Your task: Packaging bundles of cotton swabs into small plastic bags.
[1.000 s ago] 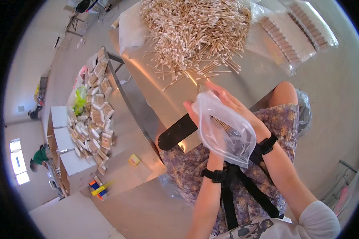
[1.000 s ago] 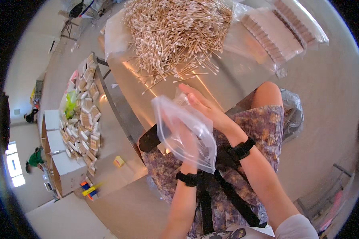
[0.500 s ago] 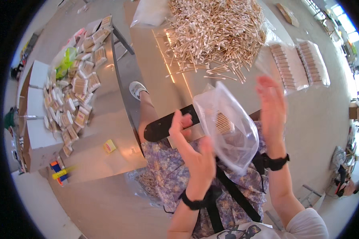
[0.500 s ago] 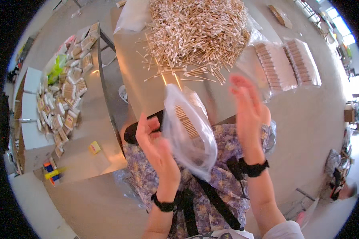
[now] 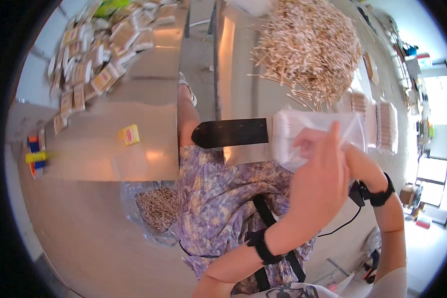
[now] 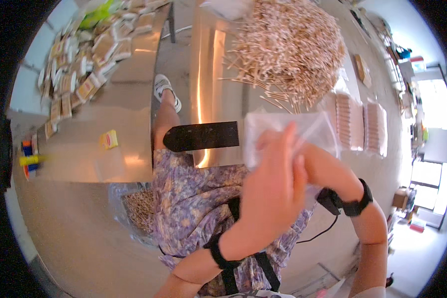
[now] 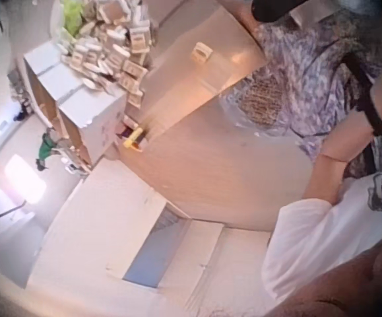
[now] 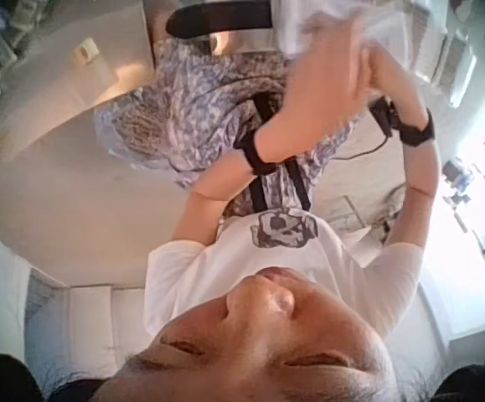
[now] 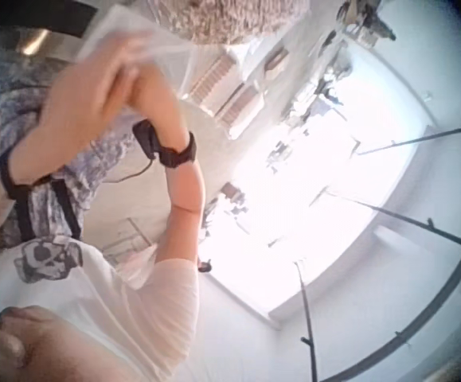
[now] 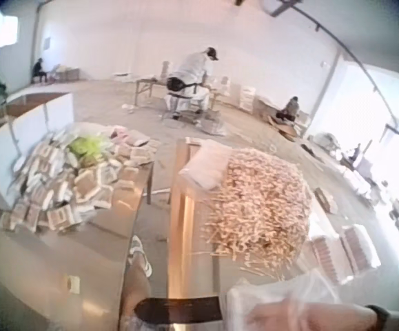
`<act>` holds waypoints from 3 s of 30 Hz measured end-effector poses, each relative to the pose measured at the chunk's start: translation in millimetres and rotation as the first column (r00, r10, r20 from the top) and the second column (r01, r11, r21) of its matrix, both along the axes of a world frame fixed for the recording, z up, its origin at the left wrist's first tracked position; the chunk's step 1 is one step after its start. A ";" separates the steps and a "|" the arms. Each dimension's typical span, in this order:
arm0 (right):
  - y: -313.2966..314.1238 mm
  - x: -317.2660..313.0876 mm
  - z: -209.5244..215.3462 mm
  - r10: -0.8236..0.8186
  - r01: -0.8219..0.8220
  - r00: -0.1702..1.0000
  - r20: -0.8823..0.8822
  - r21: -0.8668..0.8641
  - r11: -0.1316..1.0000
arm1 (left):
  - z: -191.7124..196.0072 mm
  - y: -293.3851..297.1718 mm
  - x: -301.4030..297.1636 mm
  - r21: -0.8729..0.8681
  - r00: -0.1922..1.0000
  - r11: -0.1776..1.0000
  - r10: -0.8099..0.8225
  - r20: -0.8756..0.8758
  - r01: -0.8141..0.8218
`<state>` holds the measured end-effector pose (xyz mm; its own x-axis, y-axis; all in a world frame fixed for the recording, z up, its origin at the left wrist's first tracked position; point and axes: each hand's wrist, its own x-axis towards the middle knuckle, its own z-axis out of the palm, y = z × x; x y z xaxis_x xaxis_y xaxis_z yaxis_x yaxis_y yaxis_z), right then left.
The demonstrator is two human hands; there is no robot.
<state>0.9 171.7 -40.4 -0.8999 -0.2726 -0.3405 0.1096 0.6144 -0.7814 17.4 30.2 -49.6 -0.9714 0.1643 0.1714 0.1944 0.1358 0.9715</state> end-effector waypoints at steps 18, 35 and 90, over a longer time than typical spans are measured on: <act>-44.2 -44.4 -16.2 0.215 -0.260 0.966 0.146 0.600 0.757 | 17.6 15.0 1.8 0.717 0.968 0.694 -0.220 0.125 0.065; -21.8 -44.0 -81.4 0.105 -0.104 0.994 -0.025 0.027 0.994 | -27.0 -49.1 -17.5 0.736 0.922 0.676 -0.310 0.233 0.041; -81.9 105.6 -24.8 -0.607 0.699 0.696 0.383 -0.557 0.449 | -41.5 -127.1 46.1 0.664 0.533 0.711 -0.477 0.699 -0.234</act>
<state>106.5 89.8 -65.2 -0.8733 0.2008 -0.4438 0.3753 -0.3033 -0.8759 63.4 -96.9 -91.1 -0.6952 0.4919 -0.5242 -0.7185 -0.4985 0.4851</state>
